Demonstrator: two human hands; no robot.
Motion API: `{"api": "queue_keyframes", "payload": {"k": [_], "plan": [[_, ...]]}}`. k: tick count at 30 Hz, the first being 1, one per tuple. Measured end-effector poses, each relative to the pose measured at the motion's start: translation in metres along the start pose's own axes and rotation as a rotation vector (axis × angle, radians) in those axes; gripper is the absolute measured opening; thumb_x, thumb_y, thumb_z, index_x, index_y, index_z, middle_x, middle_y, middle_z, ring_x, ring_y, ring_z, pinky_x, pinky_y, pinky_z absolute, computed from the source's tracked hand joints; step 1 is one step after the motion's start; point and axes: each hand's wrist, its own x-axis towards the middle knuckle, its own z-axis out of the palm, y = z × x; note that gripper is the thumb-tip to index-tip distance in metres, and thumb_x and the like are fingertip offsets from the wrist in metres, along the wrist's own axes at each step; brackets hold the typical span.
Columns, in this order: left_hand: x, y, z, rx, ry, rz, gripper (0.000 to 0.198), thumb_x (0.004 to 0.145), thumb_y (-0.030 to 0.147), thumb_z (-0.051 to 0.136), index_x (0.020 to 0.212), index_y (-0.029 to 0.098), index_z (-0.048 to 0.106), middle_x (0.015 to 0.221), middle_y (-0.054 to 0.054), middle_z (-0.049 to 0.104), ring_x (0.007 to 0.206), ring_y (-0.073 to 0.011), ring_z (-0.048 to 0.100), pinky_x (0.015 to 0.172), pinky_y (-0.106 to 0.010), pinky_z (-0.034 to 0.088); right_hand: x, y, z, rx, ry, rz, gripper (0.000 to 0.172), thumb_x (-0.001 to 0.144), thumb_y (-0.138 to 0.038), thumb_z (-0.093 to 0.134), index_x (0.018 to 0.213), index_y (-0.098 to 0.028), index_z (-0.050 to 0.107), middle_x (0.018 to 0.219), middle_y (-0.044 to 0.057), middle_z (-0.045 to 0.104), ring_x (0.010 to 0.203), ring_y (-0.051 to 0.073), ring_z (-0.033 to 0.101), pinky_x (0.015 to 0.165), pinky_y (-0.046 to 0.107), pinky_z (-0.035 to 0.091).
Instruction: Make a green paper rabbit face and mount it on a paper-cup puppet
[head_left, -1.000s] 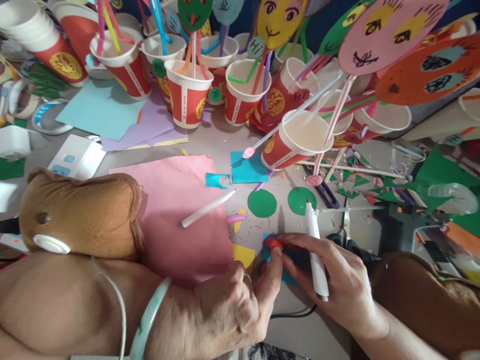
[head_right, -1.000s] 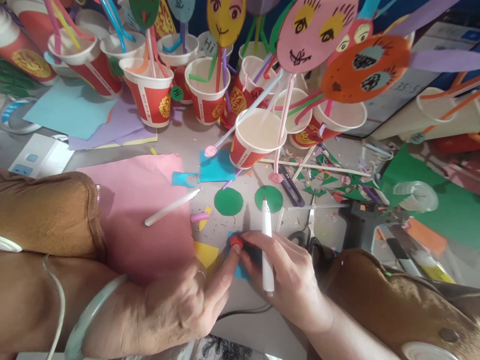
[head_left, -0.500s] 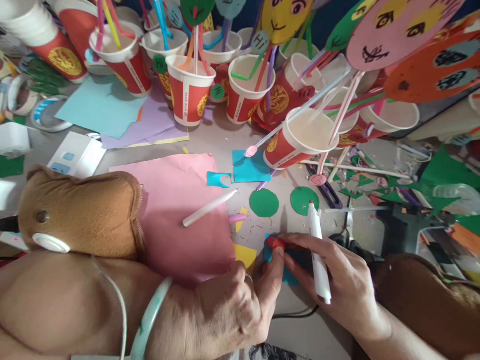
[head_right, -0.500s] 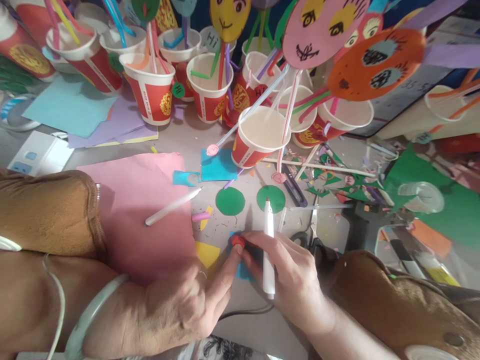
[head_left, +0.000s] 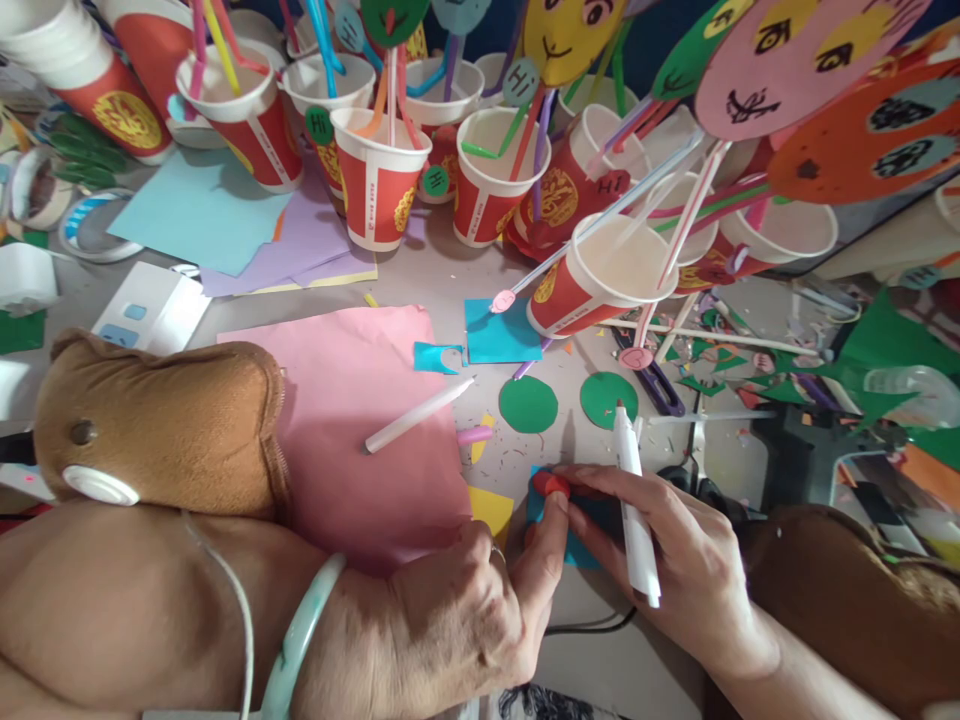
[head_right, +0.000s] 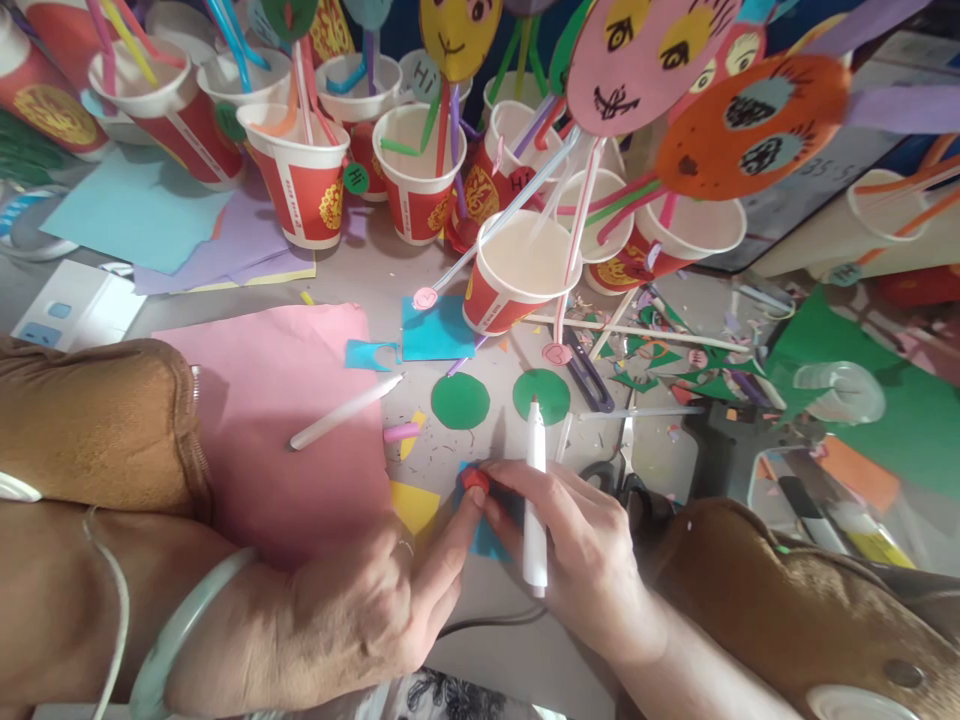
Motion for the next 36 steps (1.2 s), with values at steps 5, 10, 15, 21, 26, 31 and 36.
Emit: {"api": "queue_keyframes", "payload": {"k": [5,10,15,21,26,31,36], "plan": [[0.0002,0.0006,0.0002,0.022,-0.011,0.017,0.044,0.094,0.012,0.048,0.133,0.011,0.068,0.145,-0.028,0.057,0.054,-0.0104,0.058,0.052,-0.032,0.033,-0.0003,0.0005,-0.0005,0.004,0.004,0.006,0.024,0.092,-0.013,0.068,0.113,-0.023,0.064,0.093,0.005,0.078,0.074,0.018,0.077,0.062,0.027,0.061],[0.0008,0.0,0.0007,0.03,0.003,-0.002,0.043,0.094,0.014,0.049,0.133,0.013,0.069,0.144,-0.027,0.059,0.052,-0.0091,0.055,0.05,-0.031,0.033,-0.0025,0.0015,-0.0002,0.01,0.006,0.017,0.026,0.091,-0.013,0.07,0.114,-0.025,0.065,0.094,0.004,0.079,0.074,0.018,0.077,0.063,0.027,0.062],[0.0016,0.0005,-0.0008,0.038,-0.007,-0.004,0.042,0.096,0.013,0.047,0.131,0.013,0.07,0.145,-0.026,0.058,0.053,-0.009,0.056,0.051,-0.032,0.035,-0.0027,0.0012,0.0002,0.011,0.015,0.022,0.027,0.09,-0.013,0.071,0.115,-0.024,0.065,0.094,0.004,0.079,0.074,0.018,0.077,0.063,0.026,0.062],[0.0016,0.0016,-0.0018,0.034,-0.022,0.0,0.041,0.098,0.013,0.047,0.133,0.012,0.068,0.146,-0.027,0.057,0.055,-0.0102,0.059,0.05,-0.032,0.036,-0.0008,0.0013,0.002,0.005,0.013,0.009,0.026,0.09,-0.012,0.07,0.113,-0.023,0.064,0.093,0.004,0.079,0.073,0.018,0.077,0.062,0.025,0.061],[0.0015,0.0021,-0.001,0.015,-0.032,-0.002,0.041,0.097,0.014,0.049,0.133,0.01,0.068,0.147,-0.03,0.055,0.054,-0.0098,0.058,0.05,-0.032,0.037,-0.0012,0.0011,0.0007,0.009,0.014,0.012,0.026,0.091,-0.012,0.069,0.114,-0.022,0.063,0.094,0.005,0.078,0.075,0.018,0.077,0.064,0.026,0.062],[0.0019,0.0039,-0.002,0.005,-0.022,-0.036,0.04,0.096,0.014,0.05,0.13,0.01,0.069,0.147,-0.029,0.056,0.054,-0.0095,0.057,0.051,-0.032,0.037,0.0002,-0.0011,-0.0004,0.009,0.009,0.024,0.025,0.091,-0.016,0.07,0.114,-0.025,0.063,0.092,0.004,0.079,0.073,0.018,0.077,0.061,0.027,0.062],[0.0022,0.0048,-0.007,0.003,-0.098,-0.035,0.042,0.098,0.017,0.049,0.136,0.012,0.065,0.151,-0.028,0.051,0.06,-0.0109,0.06,0.055,-0.033,0.04,0.0007,-0.0014,0.0003,0.014,0.006,0.032,0.027,0.091,-0.016,0.07,0.114,-0.027,0.064,0.091,0.003,0.079,0.071,0.019,0.077,0.06,0.028,0.063]]}}
